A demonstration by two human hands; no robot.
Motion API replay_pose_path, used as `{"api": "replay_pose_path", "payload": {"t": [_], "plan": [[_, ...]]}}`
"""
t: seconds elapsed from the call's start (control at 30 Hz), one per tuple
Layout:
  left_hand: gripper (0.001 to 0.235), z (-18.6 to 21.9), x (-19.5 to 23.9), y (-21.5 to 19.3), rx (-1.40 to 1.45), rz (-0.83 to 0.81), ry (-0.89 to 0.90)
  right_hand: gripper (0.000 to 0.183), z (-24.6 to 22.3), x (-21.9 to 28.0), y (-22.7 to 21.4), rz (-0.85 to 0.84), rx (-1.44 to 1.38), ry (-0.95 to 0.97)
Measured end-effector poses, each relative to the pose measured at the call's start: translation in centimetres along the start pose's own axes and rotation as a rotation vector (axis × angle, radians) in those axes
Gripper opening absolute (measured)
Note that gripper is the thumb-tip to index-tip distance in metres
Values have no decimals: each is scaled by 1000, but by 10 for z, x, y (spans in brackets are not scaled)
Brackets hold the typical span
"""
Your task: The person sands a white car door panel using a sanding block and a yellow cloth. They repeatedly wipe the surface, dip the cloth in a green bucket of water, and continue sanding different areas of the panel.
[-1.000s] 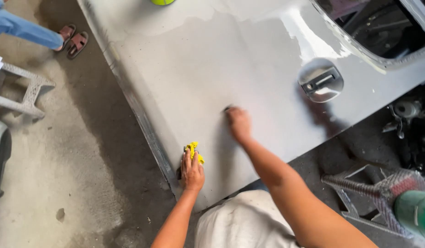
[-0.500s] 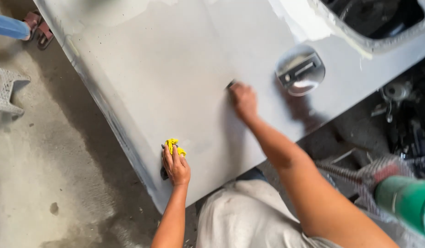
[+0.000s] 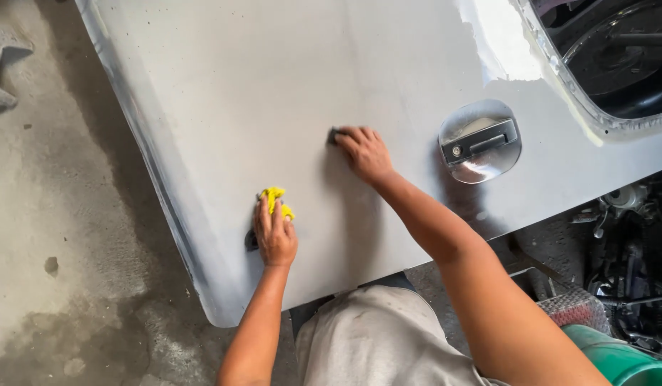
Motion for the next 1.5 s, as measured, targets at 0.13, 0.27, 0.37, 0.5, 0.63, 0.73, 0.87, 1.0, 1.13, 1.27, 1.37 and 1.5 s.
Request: {"api": "replay_pose_path", "payload": {"t": [0.13,0.27,0.37,0.5,0.63,0.73,0.87,1.0,1.13,1.27,1.37,1.5], "plan": [[50,25,-23,40,16,-54,63,30,-2,19,13,-6,55,176],[51,33,-35,45,36,-6,46,42,-24,103,-16,44,27,278],[53,32,-35,50,38,-30,48,51,-41,160,-32,-104,46,227],[54,31,-35,53,55,-43,70,58,-49,198,-26,-301,164,160],[52,52,-42,69,89,-106,142,56,-18,153,5,-293,200,175],[51,67,-50,82,80,-170,149,56,26,73,30,-241,258,176],[52,74,-63,94,58,-165,141,53,51,-20,31,-159,261,160],[50,80,-71,97,51,-119,152,54,44,3,11,-153,235,161],[51,80,-69,93,77,-122,138,61,7,133,-13,-305,225,158],[53,80,-71,95,67,-119,140,60,5,171,-7,-408,203,101],[53,79,-69,94,54,-109,141,62,39,87,24,-429,226,113],[51,77,-68,95,54,-108,149,55,93,-87,49,-284,205,185]]}}
Point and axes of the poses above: each hand's wrist, its own x-axis away from the middle knuckle, its own y-axis out of the palm, z = x × y, the point moved 9 cm from there along -x, towards the middle knuckle, and after that the axes turned 12 degrees about x, right-handed, at the moved point
